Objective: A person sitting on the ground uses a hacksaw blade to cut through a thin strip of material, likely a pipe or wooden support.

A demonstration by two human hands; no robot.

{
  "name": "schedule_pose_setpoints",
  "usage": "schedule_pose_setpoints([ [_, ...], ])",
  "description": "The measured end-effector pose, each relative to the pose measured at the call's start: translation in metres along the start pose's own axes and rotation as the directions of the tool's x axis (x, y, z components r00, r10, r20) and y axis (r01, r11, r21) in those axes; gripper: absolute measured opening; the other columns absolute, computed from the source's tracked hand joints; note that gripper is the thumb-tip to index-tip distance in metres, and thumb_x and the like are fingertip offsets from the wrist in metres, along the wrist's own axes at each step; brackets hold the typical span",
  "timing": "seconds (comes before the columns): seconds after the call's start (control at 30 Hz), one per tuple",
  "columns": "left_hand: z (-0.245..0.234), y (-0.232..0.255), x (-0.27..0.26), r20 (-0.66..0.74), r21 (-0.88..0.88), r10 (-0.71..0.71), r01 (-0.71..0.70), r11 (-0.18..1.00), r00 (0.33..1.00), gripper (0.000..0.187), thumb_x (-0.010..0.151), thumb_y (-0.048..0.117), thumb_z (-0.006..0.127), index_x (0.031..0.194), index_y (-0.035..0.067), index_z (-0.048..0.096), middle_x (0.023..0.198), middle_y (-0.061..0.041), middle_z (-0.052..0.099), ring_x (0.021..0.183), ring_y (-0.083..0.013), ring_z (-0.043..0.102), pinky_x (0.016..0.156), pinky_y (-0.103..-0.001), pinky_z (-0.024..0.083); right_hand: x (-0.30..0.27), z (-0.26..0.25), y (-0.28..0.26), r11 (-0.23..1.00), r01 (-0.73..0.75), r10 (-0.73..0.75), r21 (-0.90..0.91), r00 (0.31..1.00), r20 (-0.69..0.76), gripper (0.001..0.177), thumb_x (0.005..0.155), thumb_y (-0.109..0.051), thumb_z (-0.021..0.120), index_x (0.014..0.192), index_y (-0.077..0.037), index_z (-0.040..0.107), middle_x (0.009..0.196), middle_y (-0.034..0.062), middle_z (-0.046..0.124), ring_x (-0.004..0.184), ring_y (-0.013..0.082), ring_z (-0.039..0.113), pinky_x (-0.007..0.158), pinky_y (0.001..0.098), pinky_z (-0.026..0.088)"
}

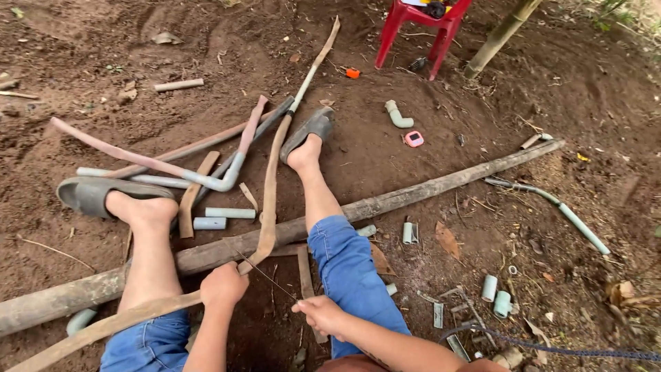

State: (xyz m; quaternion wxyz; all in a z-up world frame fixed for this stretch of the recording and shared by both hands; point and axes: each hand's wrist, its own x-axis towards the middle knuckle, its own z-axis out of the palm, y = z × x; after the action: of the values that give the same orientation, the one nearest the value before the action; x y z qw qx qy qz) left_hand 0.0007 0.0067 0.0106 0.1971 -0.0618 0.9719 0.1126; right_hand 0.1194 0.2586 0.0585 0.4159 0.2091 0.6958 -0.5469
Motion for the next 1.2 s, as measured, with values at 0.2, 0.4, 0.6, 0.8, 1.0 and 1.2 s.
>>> schedule_pose_setpoints([
  [0.2,0.001,-0.001,-0.002,-0.020,-0.040,-0.008,0.007,0.999,1.000,0.031,0.092,0.041,0.063,0.106,0.018,0.077,0.102,-0.006,0.082,0.094,-0.0319,0.078,0.086,-0.044,0.062,0.047,0.027,-0.045,0.995,0.083,-0.084,0.051,0.996,0.024,0.046,0.115,-0.041,0.044,0.139,-0.008,0.066,0.074,-0.0022,0.047,0.052,0.0083,0.030,0.047,0.0270,0.024],
  [0.4,-0.004,-0.004,0.000,-0.013,0.002,0.019,-0.019,1.000,1.000,0.031,0.091,0.040,0.064,0.108,0.017,0.078,0.103,-0.006,0.083,0.095,-0.0315,0.078,0.085,-0.044,0.062,0.021,0.017,-0.017,0.996,0.054,-0.058,0.070,0.997,0.048,0.043,0.116,-0.037,0.045,0.138,-0.008,0.067,0.070,-0.0032,0.046,0.049,0.0077,0.029,0.044,0.0260,0.023],
  [0.6,-0.014,0.004,-0.007,0.031,0.007,0.004,-0.004,1.000,0.999,0.032,0.093,0.041,0.066,0.109,0.016,0.079,0.103,-0.006,0.084,0.094,-0.0294,0.080,0.085,-0.041,0.062,0.011,0.017,-0.031,0.996,0.085,-0.085,-0.011,0.996,-0.021,0.040,0.115,-0.038,0.049,0.134,-0.010,0.070,0.070,-0.0042,0.050,0.048,0.0065,0.033,0.040,0.0237,0.027],
  [0.8,-0.006,-0.001,-0.001,0.017,-0.003,0.000,0.000,1.000,1.000,0.032,0.092,0.041,0.066,0.109,0.016,0.078,0.108,-0.007,0.083,0.101,-0.0308,0.077,0.087,-0.043,0.061,0.021,0.034,-0.060,0.995,0.095,-0.095,0.004,0.995,0.000,0.047,0.116,-0.037,0.042,0.142,-0.005,0.066,0.069,-0.0029,0.047,0.049,0.0085,0.029,0.044,0.0252,0.026],
  [1.0,-0.001,0.002,-0.002,-0.040,-0.034,0.033,-0.034,0.999,0.999,0.033,0.096,0.039,0.060,0.102,0.011,0.078,0.099,-0.012,0.082,0.091,-0.0375,0.076,0.083,-0.047,0.061,0.005,0.007,0.000,0.996,0.040,-0.040,0.080,0.999,-0.011,0.044,0.111,-0.038,0.046,0.136,-0.010,0.070,0.069,-0.0037,0.045,0.050,0.0081,0.028,0.044,0.0253,0.022],
  [1.2,0.001,-0.005,0.008,0.096,-0.064,0.002,0.004,0.998,0.995,0.043,0.095,0.043,0.058,0.124,0.018,0.079,0.114,-0.014,0.083,0.114,-0.0351,0.078,0.094,-0.049,0.061,0.038,0.024,-0.034,0.968,0.244,-0.246,0.065,0.969,0.023,0.045,0.118,-0.035,0.043,0.140,0.000,0.061,0.061,-0.0097,0.041,0.044,-0.0031,0.030,0.036,0.0122,0.025],
])
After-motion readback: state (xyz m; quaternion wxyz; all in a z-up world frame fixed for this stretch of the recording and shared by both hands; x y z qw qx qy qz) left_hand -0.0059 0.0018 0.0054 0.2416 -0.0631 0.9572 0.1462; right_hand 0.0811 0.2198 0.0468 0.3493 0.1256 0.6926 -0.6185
